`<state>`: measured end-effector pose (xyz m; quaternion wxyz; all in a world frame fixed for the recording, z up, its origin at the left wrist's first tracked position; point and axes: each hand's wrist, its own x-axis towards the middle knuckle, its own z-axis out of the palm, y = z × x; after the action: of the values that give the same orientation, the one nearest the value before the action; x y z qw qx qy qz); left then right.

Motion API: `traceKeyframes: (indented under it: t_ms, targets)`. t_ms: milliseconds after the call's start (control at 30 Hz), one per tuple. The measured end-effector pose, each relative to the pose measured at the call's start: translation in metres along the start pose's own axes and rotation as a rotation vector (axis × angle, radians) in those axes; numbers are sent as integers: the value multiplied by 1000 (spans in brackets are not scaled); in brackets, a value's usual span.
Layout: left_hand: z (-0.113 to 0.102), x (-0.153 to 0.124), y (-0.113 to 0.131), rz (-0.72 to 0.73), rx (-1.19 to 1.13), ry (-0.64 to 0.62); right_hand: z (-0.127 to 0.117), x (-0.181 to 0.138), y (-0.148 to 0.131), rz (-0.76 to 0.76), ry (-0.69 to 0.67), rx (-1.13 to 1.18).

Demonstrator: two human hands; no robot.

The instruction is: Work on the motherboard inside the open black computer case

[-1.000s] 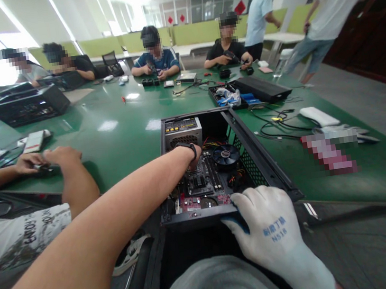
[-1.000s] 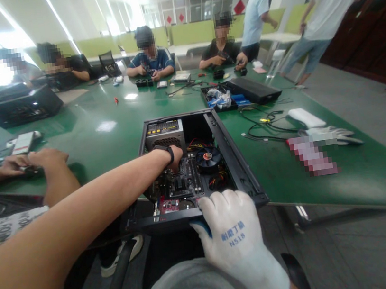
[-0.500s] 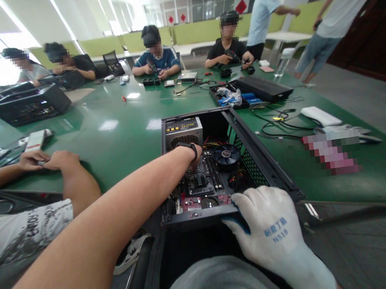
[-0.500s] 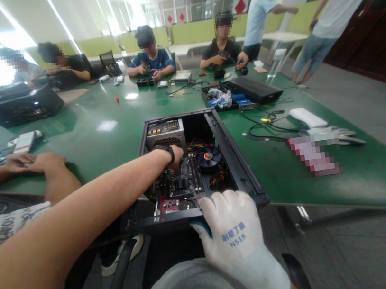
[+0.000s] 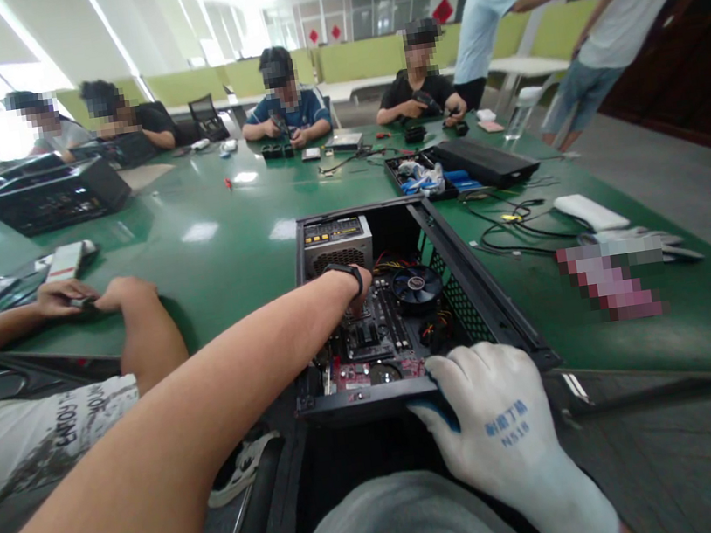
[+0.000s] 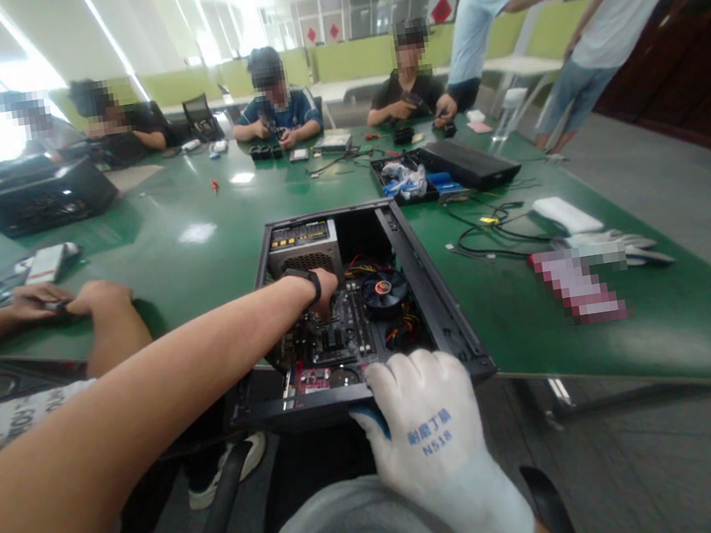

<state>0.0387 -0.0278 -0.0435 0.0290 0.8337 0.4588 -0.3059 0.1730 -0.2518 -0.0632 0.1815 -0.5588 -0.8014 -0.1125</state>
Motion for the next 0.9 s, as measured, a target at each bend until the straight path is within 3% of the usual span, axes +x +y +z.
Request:
traceKeyframes:
  t_ms: [900]
  targets:
    - [3,5,-2,-5,-28,-9,0,0,0,-5,1,1]
